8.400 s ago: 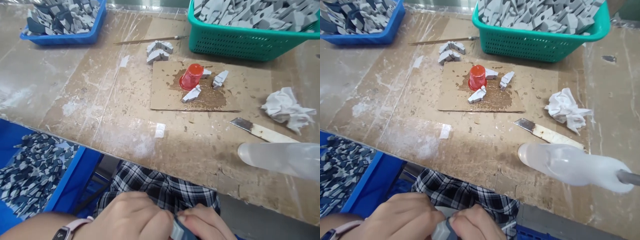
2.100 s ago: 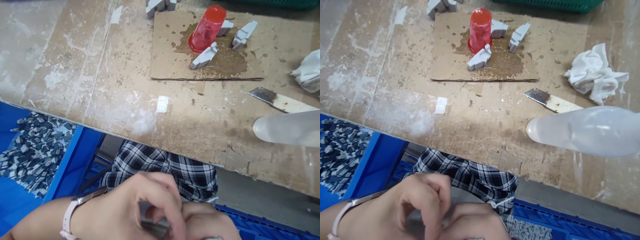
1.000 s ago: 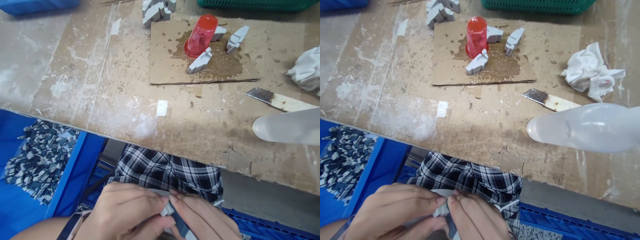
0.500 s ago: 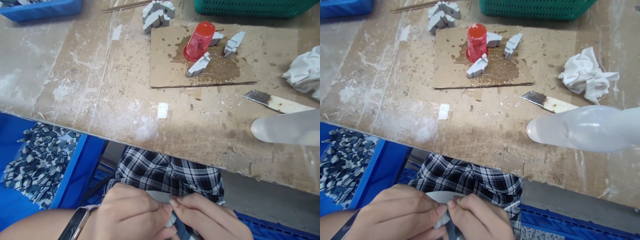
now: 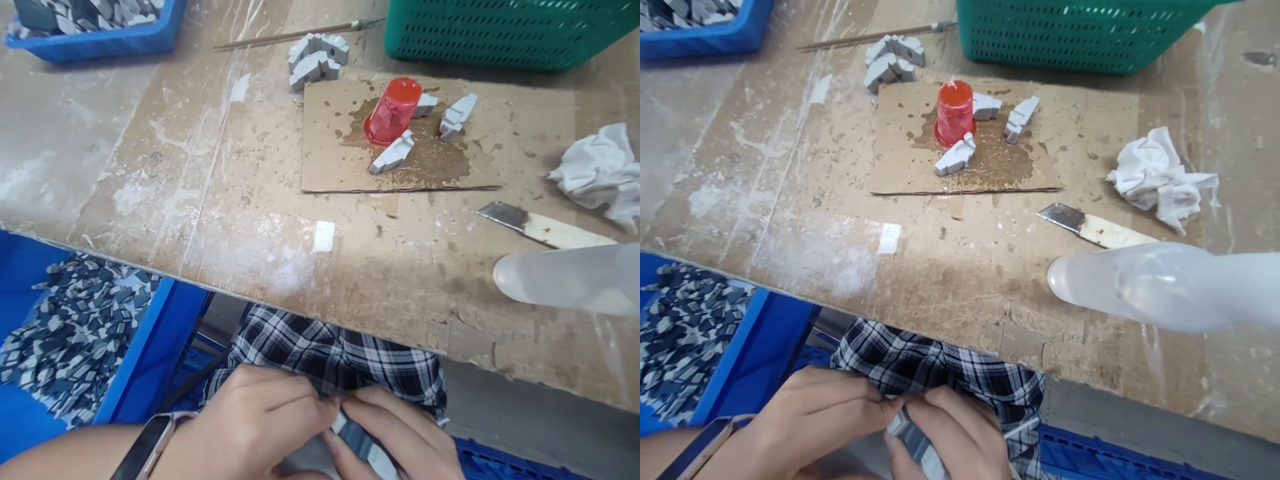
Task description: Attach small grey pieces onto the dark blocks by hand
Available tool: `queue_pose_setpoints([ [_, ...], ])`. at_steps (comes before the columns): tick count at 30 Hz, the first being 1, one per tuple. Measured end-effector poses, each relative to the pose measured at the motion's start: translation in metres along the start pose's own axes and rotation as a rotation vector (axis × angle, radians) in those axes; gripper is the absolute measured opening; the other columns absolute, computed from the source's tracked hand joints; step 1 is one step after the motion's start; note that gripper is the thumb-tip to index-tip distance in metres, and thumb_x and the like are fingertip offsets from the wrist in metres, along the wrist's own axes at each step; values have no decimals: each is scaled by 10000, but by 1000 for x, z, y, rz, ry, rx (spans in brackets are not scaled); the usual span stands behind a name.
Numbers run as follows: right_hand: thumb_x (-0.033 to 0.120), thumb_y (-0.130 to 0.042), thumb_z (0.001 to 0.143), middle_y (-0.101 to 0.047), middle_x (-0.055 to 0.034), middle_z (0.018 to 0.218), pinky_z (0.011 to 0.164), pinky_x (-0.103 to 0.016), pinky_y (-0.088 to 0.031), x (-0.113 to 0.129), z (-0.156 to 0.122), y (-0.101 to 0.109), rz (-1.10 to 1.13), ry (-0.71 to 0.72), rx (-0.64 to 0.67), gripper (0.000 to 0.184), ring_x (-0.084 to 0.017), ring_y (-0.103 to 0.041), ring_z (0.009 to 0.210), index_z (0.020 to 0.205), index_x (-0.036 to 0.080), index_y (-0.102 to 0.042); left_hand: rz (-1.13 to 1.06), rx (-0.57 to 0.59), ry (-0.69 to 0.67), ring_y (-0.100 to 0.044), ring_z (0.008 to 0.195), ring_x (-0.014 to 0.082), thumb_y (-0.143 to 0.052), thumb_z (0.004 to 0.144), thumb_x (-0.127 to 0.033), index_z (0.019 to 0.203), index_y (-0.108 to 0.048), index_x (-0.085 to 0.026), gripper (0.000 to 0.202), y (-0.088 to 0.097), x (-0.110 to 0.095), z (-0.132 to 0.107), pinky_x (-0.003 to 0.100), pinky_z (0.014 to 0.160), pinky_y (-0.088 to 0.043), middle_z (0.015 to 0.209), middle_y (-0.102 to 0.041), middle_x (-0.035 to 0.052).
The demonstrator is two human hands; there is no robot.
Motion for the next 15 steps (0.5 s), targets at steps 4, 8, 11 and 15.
queue_pose_setpoints([
  [4,165,-787,729,-772,54,807,694,-64,-551,-39,-4,-6,297,-232,-137,188,-84,-724,685,874,285,-773,149,-61,19,-696,674,170,-388,1040,-434,1005,-611,-164,351,-5,8,4,292,569,-531,843,-737,37],
  [8,291,-787,770,-787,47,880,762,-125,-556,-72,-19,-24,429,-538,-181,114,-113,-733,788,877,332,-790,229,-135,-22,-665,714,204,-457,1024,-235,977,-616,-130,196,-16,11,6,334,627,-554,830,-705,48],
  [11,418,-782,777,-784,-4,912,837,-222,-546,-89,-33,-40,557,-717,-179,192,-171,-724,859,907,277,-781,241,-149,-39,-645,714,212,-465,1007,-168,1004,-618,-105,165,-25,16,9,348,649,-560,824,-690,60],
  [15,508,-821,735,-766,-62,1013,981,-318,-472,-98,-33,-60,820,-832,-111,359,-237,-680,1038,968,241,-765,203,-155,-27,-621,677,196,-445,1029,-264,955,-624,-137,232,-24,23,14,321,589,-522,790,-674,44],
])
Point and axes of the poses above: each hand's wrist, its own z-axis towards the middle knuckle, its own y-axis out of the back of the hand, x = y × z, the point moved 10 cm from there along z, towards the middle knuckle
